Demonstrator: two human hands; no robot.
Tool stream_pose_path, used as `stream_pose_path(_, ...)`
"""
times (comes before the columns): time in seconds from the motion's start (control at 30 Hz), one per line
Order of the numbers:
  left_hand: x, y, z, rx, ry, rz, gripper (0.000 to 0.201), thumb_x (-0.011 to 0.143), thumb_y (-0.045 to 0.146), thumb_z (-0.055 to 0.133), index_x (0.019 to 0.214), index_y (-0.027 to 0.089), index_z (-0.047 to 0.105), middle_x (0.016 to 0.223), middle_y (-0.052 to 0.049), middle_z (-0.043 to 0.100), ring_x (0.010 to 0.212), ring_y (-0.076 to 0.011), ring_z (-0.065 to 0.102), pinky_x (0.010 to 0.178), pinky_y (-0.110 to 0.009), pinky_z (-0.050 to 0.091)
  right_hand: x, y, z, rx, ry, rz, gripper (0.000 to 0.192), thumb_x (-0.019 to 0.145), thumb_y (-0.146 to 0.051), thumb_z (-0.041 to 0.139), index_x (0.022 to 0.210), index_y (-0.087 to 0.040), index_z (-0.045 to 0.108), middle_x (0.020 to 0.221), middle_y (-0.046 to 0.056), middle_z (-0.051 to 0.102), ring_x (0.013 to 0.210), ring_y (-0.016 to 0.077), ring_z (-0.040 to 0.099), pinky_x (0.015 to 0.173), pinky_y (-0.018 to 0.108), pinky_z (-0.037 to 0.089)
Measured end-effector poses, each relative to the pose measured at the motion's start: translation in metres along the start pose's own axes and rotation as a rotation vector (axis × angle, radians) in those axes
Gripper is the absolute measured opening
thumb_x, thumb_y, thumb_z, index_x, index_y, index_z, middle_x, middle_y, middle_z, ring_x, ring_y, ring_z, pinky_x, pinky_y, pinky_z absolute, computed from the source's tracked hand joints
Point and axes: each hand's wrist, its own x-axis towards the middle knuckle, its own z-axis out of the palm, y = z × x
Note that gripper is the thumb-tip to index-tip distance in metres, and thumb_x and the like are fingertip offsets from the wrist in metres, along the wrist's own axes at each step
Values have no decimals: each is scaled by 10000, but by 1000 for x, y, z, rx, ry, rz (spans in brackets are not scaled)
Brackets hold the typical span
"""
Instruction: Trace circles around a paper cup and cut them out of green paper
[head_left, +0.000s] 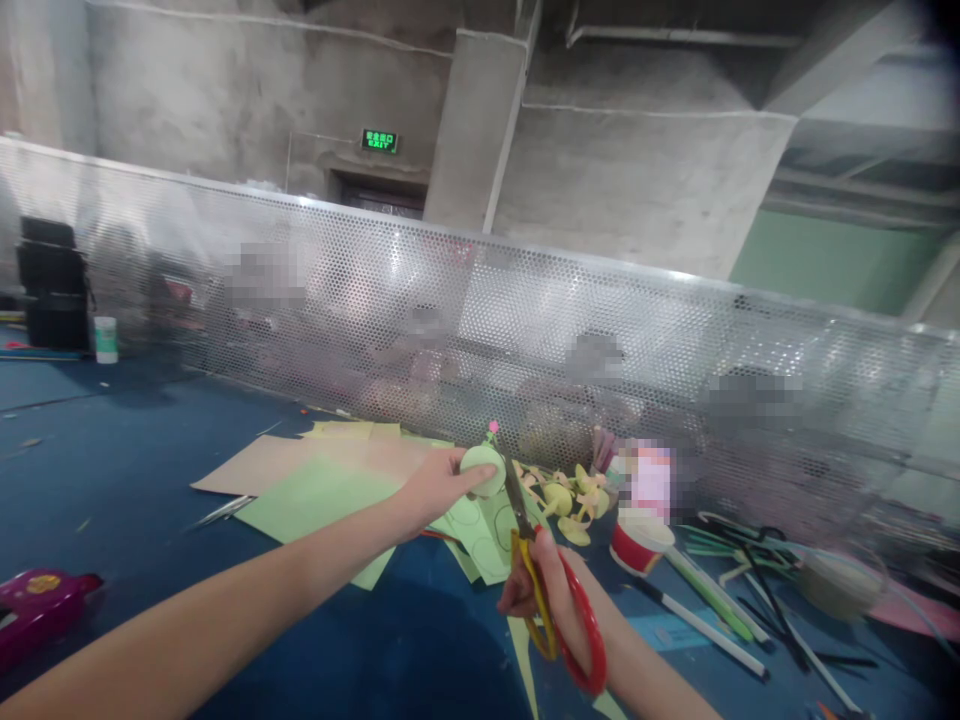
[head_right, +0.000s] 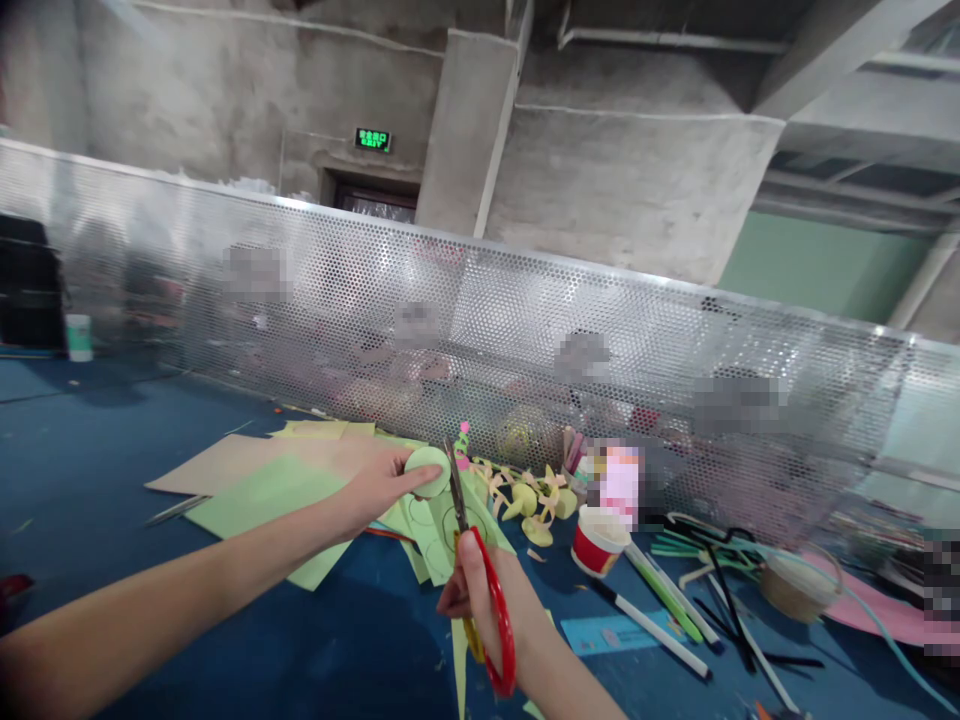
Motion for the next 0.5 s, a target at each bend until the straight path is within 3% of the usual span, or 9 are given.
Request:
stream_pose_path(0.2, -1, 2, 1, 34, -41, 10, 409, 744, 512, 656, 835, 114, 688, 743, -51, 658, 691, -171, 559, 659, -280, 422, 2, 2, -4, -50, -26, -68, 761, 701, -918, 230, 577, -212, 484, 671, 136, 652, 693, 255, 671, 717, 386, 571)
stream_pose_path(0.5, 0, 0, 1, 32, -59, 35, 394, 759, 489, 656, 875, 114, 690, 767, -57, 680, 700, -175, 581, 669, -280, 433, -1, -4, -4, 18, -34, -41, 729, 676, -926, 276, 585, -226, 458, 651, 104, 619, 688, 241, 669, 701, 359, 575)
